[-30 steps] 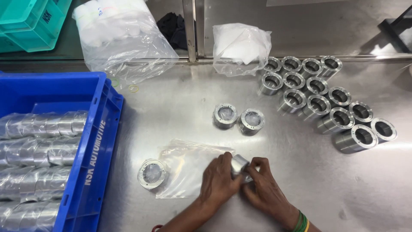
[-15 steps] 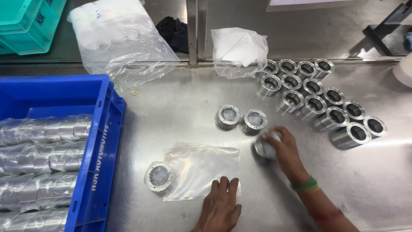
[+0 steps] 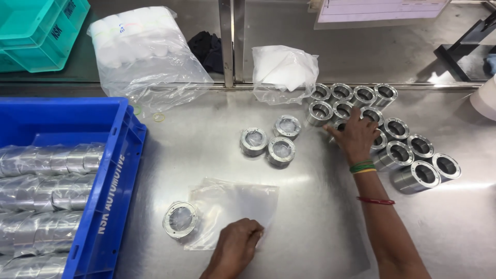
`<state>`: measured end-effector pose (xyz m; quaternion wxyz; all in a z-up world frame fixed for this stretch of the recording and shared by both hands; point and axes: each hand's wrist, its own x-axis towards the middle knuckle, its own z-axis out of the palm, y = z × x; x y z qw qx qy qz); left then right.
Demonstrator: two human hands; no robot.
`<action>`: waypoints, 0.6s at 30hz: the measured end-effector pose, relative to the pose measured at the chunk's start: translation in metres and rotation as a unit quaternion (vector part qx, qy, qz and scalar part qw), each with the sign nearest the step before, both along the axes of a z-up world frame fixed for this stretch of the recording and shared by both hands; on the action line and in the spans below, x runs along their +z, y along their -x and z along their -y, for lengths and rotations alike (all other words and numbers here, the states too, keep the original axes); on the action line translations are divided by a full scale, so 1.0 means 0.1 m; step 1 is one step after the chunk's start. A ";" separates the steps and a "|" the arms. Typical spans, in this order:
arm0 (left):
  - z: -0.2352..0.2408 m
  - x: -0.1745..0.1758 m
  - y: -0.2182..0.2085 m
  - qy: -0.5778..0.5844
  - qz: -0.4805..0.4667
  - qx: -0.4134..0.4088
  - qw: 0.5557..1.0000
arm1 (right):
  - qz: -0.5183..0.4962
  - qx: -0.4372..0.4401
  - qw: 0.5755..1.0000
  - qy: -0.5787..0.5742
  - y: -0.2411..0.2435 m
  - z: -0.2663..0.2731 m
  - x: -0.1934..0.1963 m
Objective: Pack metal parts into plastic bags and organize them into blue bins.
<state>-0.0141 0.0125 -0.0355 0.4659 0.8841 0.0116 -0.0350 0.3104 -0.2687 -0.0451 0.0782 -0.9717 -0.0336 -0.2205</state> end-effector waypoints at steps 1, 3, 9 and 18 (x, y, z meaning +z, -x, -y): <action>0.01 0.03 -0.06 0.000 -0.001 0.000 1.000 | -0.001 0.000 1.000 0.000 0.07 0.02 -0.02; 0.04 0.07 -0.15 0.042 -0.100 0.023 0.994 | 0.005 0.038 0.999 0.010 0.22 0.08 -0.05; 0.15 0.01 -0.28 0.037 -0.161 0.059 0.985 | 0.037 0.265 0.961 -0.070 1.36 -0.08 -0.17; 0.15 -0.34 -0.25 0.095 -0.047 0.072 0.992 | -0.450 0.222 0.650 -0.570 2.35 -0.64 0.14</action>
